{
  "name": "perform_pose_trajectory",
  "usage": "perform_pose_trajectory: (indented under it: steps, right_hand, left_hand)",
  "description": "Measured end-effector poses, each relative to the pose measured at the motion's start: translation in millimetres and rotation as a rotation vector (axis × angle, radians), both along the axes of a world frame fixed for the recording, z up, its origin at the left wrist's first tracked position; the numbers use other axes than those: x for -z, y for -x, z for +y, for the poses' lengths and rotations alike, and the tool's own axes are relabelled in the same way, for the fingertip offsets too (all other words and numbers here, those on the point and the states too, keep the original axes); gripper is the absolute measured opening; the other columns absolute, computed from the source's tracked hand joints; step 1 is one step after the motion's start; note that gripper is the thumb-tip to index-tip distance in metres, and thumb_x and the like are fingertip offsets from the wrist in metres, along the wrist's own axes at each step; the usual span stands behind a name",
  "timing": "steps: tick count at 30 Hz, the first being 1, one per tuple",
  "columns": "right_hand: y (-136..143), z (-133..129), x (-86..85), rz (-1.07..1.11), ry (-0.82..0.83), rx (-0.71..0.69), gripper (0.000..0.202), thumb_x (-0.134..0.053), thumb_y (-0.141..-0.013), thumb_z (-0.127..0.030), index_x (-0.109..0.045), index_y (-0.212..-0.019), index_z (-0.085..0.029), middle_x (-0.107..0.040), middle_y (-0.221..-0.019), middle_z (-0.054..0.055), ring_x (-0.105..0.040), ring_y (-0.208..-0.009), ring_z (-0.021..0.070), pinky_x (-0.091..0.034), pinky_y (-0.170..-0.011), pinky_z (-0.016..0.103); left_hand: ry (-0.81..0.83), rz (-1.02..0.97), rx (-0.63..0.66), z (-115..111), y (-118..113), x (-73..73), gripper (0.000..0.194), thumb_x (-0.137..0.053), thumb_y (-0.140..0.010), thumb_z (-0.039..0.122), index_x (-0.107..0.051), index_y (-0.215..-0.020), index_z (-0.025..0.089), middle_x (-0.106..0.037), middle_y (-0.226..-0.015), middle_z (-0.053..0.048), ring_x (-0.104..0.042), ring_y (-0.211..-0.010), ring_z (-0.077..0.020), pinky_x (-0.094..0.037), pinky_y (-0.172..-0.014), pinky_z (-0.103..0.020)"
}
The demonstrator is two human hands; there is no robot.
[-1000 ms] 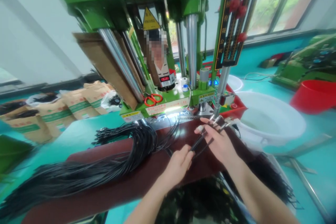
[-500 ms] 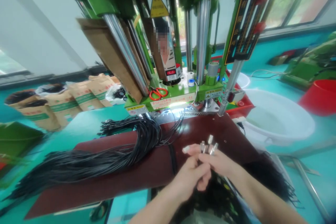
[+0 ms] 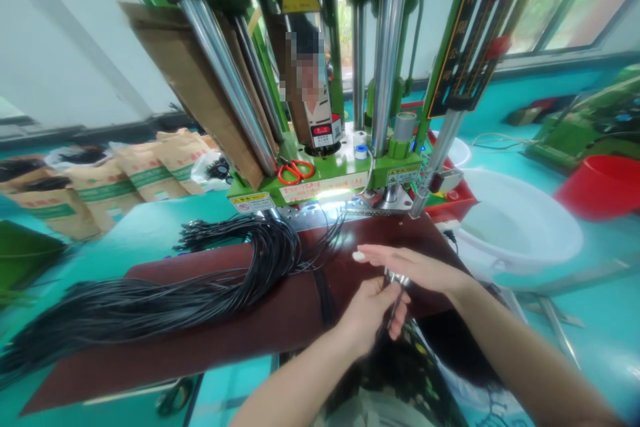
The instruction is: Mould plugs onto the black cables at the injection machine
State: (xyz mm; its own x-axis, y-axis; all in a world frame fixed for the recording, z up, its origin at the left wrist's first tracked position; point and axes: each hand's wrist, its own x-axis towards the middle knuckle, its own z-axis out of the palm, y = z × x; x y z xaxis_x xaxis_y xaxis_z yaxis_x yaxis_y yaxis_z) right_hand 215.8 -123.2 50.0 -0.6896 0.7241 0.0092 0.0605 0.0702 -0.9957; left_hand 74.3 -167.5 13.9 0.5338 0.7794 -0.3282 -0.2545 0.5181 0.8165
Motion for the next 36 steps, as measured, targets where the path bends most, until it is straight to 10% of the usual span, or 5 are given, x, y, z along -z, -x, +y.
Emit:
perform_pose_trajectory:
  steps: [7,16,21,30,36]
  right_hand:
    - [-1,1,-0.3,-0.189,0.054,-0.109,0.044,-0.038,-0.090,-0.040,-0.041,-0.132,-0.028,-0.062,-0.112,0.005,-0.059,-0.058,0.0074,-0.043,-0.044,0.015]
    - [-12,82,37.4,-0.731,-0.561,0.524,0.035,-0.037,-0.088,-0.024,-0.053,-0.118,-0.017,-0.054,-0.120,0.010,-0.046,-0.114,0.0245,-0.034,-0.097,0.041]
    - [-15,106,51.3,-0.936,-0.602,0.499,0.033,-0.037,-0.073,-0.001,-0.054,-0.101,-0.006,-0.050,-0.115,0.023,-0.041,-0.114,0.0333,-0.029,-0.095,0.047]
    - [-16,50,36.4,-0.924,-0.218,0.269,0.006,-0.040,-0.069,-0.014,-0.040,-0.070,-0.020,-0.049,-0.051,-0.002,-0.048,-0.040,0.0130,-0.036,-0.040,0.023]
    - [-20,-11,51.5,-0.155,0.198,0.609,0.015,-0.044,-0.079,-0.028,-0.049,-0.089,-0.017,-0.041,-0.049,-0.009,-0.027,-0.028,0.0039,-0.014,-0.029,0.018]
  left_hand:
    - [0.026,-0.023,0.004,6,-3,5.9,0.043,-0.060,-0.070,0.052,-0.056,-0.076,0.009,-0.052,-0.048,0.000,-0.043,-0.035,-0.0072,-0.032,-0.035,-0.019]
    - [-0.030,-0.117,-0.330,21,-1,16.8,0.035,-0.068,-0.067,0.040,-0.049,-0.080,0.013,-0.045,-0.055,0.005,-0.034,-0.042,-0.0023,-0.021,-0.039,-0.017]
    - [-0.007,-0.097,-0.333,23,3,23.1,0.036,-0.064,-0.069,0.044,-0.046,-0.080,0.015,-0.046,-0.051,0.006,-0.033,-0.037,-0.0031,-0.020,-0.036,-0.017]
    - [0.055,-0.077,-0.261,26,5,25.7,0.042,-0.068,-0.062,0.046,-0.041,-0.079,0.018,-0.044,-0.045,0.009,-0.029,-0.031,-0.0023,-0.016,-0.033,-0.015]
    - [0.077,-0.001,-0.094,24,-1,24.5,0.035,-0.069,-0.061,0.041,-0.047,-0.070,0.015,-0.038,-0.041,0.009,-0.025,-0.030,-0.0012,-0.012,-0.032,-0.017]
